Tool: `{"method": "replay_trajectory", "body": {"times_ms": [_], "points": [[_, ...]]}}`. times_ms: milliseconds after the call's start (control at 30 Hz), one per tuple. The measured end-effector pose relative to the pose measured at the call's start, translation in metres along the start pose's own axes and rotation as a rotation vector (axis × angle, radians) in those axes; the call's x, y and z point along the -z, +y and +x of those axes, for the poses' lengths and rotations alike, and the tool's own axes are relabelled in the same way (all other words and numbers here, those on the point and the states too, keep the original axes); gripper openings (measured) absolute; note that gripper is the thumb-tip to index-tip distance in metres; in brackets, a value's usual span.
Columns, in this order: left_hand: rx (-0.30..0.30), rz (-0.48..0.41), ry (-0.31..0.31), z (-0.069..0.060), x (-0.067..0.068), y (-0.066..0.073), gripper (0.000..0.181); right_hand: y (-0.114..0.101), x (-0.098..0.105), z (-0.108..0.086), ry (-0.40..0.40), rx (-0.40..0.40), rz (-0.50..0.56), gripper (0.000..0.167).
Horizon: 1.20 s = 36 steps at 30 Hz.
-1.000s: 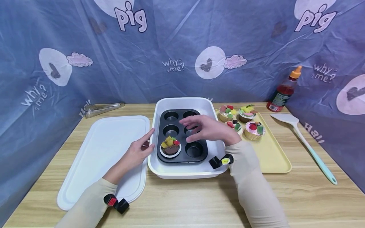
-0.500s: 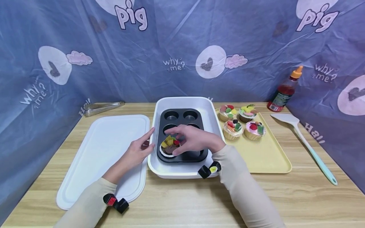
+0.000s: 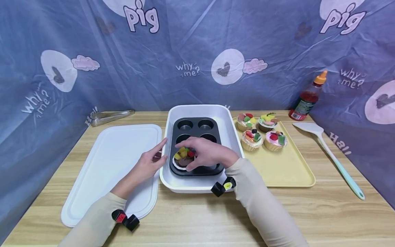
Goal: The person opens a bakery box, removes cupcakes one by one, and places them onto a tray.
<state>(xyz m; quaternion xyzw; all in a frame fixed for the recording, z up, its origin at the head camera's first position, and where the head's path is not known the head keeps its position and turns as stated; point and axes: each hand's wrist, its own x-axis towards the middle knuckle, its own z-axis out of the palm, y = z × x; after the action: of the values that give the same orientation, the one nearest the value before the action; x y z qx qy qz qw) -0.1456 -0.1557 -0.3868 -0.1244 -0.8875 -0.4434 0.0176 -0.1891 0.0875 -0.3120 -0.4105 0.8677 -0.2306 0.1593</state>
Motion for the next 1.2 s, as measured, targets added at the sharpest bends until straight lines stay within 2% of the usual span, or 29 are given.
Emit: {"method": "replay_trajectory", "body": {"times_ms": [267, 567, 633, 867, 1200], "points": [[0.015, 0.003, -0.015, 0.0007, -0.0006, -0.0008, 0.064, -0.0015, -0.0031, 0.0018, 0.021, -0.019, -0.036, 0.07], [-0.005, 0.014, 0.01, -0.0002, -0.0015, -0.002, 0.063, -0.002, -0.0033, 0.0014, 0.041, 0.0, -0.041, 0.061], [0.006, 0.007, 0.006, 0.0001, -0.0015, -0.0016, 0.064, -0.0017, -0.0038, 0.001, 0.043, 0.001, -0.04, 0.059], [0.029, 0.0, -0.015, 0.0008, -0.0009, -0.0007, 0.064, -0.0015, -0.005, -0.0001, 0.024, -0.011, -0.047, 0.058], [0.017, 0.006, -0.006, 0.0, 0.0, 0.0003, 0.063, -0.0021, -0.0046, -0.0008, 0.018, -0.004, -0.042, 0.056]]}}
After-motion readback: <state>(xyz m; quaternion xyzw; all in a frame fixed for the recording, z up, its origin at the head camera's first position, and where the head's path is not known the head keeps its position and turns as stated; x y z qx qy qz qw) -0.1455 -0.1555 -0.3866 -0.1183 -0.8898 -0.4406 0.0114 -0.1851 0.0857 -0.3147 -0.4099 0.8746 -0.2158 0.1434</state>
